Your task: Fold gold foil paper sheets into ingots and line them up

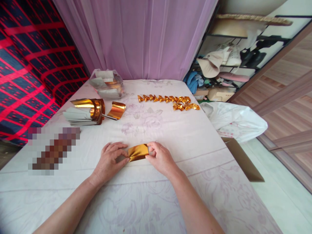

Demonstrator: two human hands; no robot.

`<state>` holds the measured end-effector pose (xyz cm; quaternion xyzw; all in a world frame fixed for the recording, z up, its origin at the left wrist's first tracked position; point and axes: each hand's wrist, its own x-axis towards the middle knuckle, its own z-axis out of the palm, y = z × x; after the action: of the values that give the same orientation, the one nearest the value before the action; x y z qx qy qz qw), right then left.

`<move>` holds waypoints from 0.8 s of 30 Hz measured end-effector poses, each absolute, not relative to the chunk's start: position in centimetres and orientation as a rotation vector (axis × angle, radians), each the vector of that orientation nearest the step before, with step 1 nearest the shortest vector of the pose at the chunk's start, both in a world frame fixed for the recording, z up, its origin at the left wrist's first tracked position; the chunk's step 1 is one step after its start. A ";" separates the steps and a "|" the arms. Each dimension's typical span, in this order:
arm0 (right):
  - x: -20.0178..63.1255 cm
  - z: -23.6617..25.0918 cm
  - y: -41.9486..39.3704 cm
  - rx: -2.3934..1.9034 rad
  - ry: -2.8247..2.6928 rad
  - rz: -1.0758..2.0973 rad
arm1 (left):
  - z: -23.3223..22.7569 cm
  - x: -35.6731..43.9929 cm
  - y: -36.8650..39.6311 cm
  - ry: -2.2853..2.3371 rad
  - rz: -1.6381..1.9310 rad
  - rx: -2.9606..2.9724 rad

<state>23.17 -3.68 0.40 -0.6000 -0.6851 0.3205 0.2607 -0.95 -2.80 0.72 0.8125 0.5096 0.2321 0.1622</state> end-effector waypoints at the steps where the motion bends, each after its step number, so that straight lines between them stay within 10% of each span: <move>1: 23.2 0.3 -3.7 -1.625 -1.854 0.863 | 0.7 -1.0 -2.8 1.454 0.659 2.319; 24: 22.9 1.3 -3.7 -1.656 -1.818 0.927 | 0.3 -1.1 -2.9 1.427 0.645 2.328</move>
<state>22.95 -3.73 1.31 -0.6094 -0.6692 0.3411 0.2538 -1.11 -2.88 0.34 0.8181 0.5014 0.2267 0.1671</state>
